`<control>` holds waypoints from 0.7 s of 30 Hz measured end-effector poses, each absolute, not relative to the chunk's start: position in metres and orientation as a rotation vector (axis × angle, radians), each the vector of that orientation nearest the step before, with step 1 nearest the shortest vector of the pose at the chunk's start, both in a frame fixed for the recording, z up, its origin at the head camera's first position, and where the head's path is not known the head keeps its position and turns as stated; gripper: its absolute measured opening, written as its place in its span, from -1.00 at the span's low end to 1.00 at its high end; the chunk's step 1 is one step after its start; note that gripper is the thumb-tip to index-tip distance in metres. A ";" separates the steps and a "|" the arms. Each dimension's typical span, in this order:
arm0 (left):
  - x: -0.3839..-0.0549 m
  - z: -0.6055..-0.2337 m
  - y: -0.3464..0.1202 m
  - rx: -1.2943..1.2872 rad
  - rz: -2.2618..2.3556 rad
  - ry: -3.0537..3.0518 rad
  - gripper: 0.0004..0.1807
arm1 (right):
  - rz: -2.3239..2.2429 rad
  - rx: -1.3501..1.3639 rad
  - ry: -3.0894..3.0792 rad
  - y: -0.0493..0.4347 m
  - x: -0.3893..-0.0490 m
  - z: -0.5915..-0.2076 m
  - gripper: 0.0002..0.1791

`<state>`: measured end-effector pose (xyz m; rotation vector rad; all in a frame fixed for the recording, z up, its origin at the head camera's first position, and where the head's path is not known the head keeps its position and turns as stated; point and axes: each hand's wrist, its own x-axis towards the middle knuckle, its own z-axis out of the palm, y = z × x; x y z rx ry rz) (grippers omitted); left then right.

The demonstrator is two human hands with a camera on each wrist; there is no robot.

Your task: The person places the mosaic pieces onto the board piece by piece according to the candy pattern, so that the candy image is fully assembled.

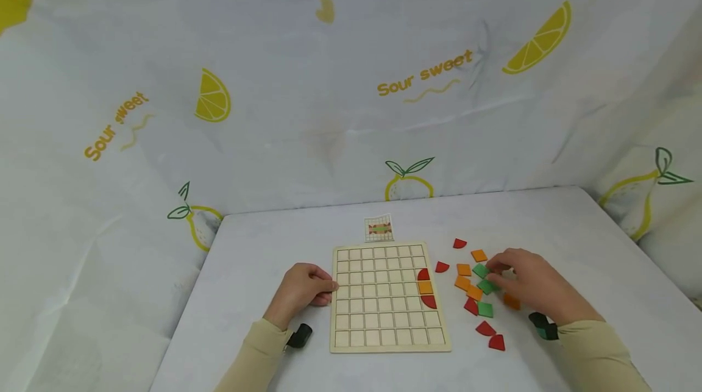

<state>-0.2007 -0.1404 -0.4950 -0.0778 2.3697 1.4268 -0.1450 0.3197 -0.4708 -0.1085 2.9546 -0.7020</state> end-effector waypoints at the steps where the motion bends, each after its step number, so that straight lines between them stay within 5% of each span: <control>1: -0.201 -0.495 -0.140 -0.077 1.427 2.369 -0.77 | -0.698 -0.097 2.954 0.324 -0.145 -0.471 -0.75; 21: -0.200 -0.494 -0.140 -0.076 1.436 2.366 -0.76 | -0.640 -0.104 2.962 0.343 -0.166 -0.469 -0.77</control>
